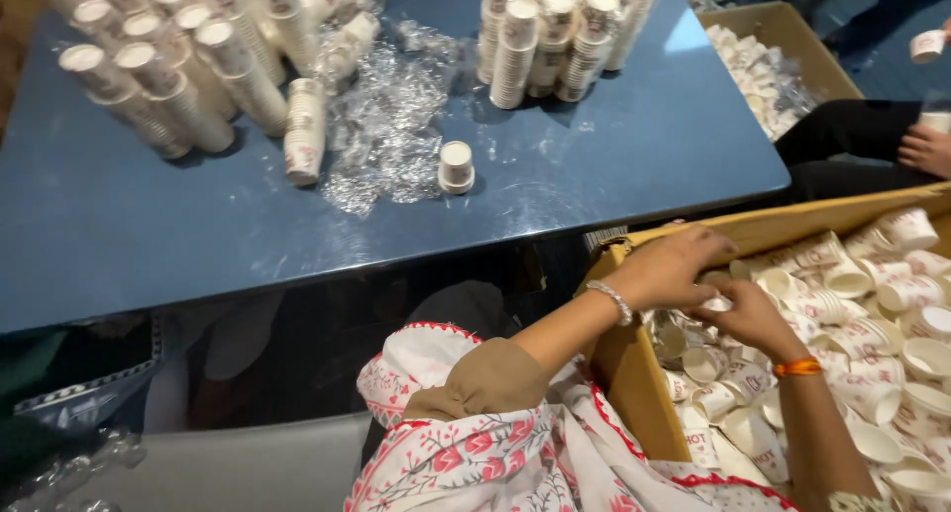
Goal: The person sorts and stacks paper cups at a table, taking them from a large cardboard box and placing them into plastic sleeves or arranging them in stacks on the table surface.
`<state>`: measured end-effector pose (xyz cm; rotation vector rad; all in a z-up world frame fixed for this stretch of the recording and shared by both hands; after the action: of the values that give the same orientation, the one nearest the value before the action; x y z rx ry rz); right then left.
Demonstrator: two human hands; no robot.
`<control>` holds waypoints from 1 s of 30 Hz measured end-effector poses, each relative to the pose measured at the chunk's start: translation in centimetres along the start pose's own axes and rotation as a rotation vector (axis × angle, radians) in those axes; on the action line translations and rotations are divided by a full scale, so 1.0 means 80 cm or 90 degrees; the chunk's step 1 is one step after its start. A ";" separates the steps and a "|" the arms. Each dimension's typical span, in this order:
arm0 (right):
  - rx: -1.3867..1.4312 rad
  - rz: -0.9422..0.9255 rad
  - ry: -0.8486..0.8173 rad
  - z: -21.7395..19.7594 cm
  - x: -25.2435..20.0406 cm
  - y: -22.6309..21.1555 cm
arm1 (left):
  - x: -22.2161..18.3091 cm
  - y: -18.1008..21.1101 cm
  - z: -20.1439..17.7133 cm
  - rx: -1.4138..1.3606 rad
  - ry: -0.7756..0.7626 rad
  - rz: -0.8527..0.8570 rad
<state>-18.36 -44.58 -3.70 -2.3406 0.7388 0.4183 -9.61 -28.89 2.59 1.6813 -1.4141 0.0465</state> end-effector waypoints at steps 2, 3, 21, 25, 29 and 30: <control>0.054 -0.024 -0.018 -0.017 -0.002 -0.004 | 0.008 0.019 -0.003 0.002 -0.072 -0.039; 0.113 -0.042 -0.038 -0.025 -0.005 -0.004 | 0.010 0.027 0.004 0.000 -0.151 -0.077; 0.184 -0.382 -0.068 -0.009 0.019 -0.344 | -0.133 -0.007 -0.373 0.218 0.291 -0.398; 0.195 -0.363 -0.044 0.014 0.036 -0.393 | -0.128 -0.038 -0.383 0.328 0.251 -0.276; 0.176 -0.420 0.033 0.025 0.043 -0.410 | -0.119 -0.083 -0.361 0.428 0.175 -0.288; 0.193 -0.467 0.012 0.028 0.038 -0.417 | -0.120 -0.097 -0.354 0.446 0.152 -0.297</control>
<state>3.90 -23.06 9.22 -2.1364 -0.0794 -0.0415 7.33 -3.97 9.32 2.4452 -0.8336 0.5102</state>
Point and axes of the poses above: each hand's wrist, its own x-axis towards the middle knuckle, its own z-axis out of the palm, y = z × x, the point moved 6 cm from there along x, towards the middle knuckle, and after that the axes turned 10 degrees about z, right-handed, at the moved point
